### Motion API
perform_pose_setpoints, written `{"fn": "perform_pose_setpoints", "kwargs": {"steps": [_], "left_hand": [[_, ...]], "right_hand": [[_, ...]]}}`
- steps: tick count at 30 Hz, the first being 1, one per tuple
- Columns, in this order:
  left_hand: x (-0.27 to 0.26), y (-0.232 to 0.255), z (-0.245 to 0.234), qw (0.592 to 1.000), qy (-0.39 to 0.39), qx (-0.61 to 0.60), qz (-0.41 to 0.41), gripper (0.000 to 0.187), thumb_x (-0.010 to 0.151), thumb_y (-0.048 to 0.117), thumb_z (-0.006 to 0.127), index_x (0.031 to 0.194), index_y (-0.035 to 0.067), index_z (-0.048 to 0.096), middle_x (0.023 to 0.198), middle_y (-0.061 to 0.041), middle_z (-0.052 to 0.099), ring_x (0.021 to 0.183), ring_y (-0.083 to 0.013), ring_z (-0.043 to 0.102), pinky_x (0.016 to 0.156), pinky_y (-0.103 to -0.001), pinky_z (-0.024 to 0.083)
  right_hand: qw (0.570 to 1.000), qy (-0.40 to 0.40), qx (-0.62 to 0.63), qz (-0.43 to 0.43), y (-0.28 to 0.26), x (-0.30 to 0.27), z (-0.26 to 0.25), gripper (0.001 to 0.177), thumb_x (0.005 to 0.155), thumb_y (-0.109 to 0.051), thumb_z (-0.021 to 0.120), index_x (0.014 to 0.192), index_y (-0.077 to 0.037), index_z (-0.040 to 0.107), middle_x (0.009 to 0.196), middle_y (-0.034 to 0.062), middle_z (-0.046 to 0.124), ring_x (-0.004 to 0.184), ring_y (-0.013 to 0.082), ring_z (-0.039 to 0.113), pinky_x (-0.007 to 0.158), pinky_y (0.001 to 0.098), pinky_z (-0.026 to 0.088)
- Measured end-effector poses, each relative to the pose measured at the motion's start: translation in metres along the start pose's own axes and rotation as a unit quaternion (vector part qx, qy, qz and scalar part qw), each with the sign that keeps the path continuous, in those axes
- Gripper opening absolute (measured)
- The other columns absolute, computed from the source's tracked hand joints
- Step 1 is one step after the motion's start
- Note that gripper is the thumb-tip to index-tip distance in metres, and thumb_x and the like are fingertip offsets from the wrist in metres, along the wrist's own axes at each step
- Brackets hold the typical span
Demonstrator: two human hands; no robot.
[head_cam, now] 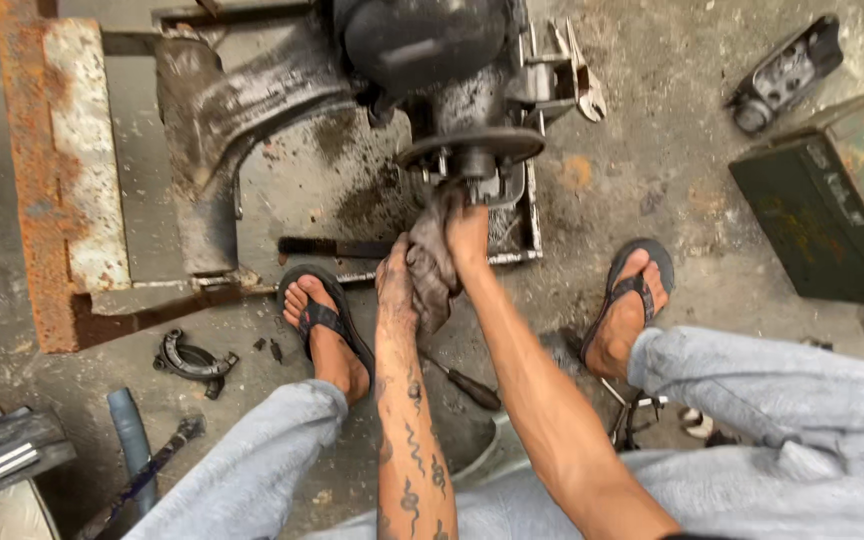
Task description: The person wipes a motorcycle engine part with a cloth, focusing on the central hub area. They then use a screwdriver to adjust or tighten a component on the same part.
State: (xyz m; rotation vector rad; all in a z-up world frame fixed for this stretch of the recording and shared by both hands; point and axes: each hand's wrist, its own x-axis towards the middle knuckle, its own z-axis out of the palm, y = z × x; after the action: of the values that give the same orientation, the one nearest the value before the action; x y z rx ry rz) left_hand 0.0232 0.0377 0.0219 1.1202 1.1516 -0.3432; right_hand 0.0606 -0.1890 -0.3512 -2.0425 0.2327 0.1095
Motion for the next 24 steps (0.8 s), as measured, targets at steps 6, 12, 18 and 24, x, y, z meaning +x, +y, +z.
{"fn": "perform_pose_setpoints", "kwargs": {"steps": [6,12,18,24], "left_hand": [[0.003,-0.027,0.033,0.992,-0.061,0.110,-0.018,0.094,0.076,0.070,0.073,0.142,0.004,0.059,0.141,-0.028,0.058,0.138,-0.0429,0.051,0.112,-0.055,0.042],[0.012,-0.031,0.006,0.998,-0.034,0.052,0.007,0.092,0.078,0.064,0.072,0.142,0.000,0.056,0.137,-0.029,0.058,0.132,-0.0409,0.054,0.109,-0.053,0.044],[-0.006,0.003,0.006,0.999,-0.038,-0.011,0.026,0.077,0.084,0.054,0.070,0.136,-0.003,0.062,0.127,-0.029,0.061,0.125,-0.0403,0.057,0.102,-0.051,0.048],[-0.023,-0.007,0.016,0.997,-0.072,0.031,0.023,0.077,0.084,0.059,0.069,0.135,0.001,0.066,0.133,-0.027,0.063,0.131,-0.0390,0.057,0.107,-0.049,0.046]], "right_hand": [[0.996,0.020,0.087,0.012,-0.246,-0.063,-0.039,0.052,0.105,-0.030,0.055,0.070,0.006,0.063,0.060,0.0214,0.056,0.066,0.0222,0.049,0.065,0.0407,0.041],[0.971,-0.114,0.211,-0.018,-0.255,-0.057,-0.038,0.014,0.103,-0.025,0.058,0.108,-0.012,0.060,0.098,-0.0081,0.053,0.096,0.0057,0.040,0.087,0.0274,0.034],[0.995,-0.008,0.096,0.002,-0.300,-0.042,-0.042,0.022,0.095,-0.012,0.058,0.090,-0.006,0.079,0.081,0.0151,0.075,0.079,0.0264,0.071,0.078,0.0372,0.053],[0.997,0.081,-0.006,-0.013,-0.331,-0.052,-0.086,0.019,0.098,-0.015,0.060,0.096,-0.008,0.078,0.088,0.0154,0.075,0.093,0.0355,0.072,0.080,0.0462,0.052]]}}
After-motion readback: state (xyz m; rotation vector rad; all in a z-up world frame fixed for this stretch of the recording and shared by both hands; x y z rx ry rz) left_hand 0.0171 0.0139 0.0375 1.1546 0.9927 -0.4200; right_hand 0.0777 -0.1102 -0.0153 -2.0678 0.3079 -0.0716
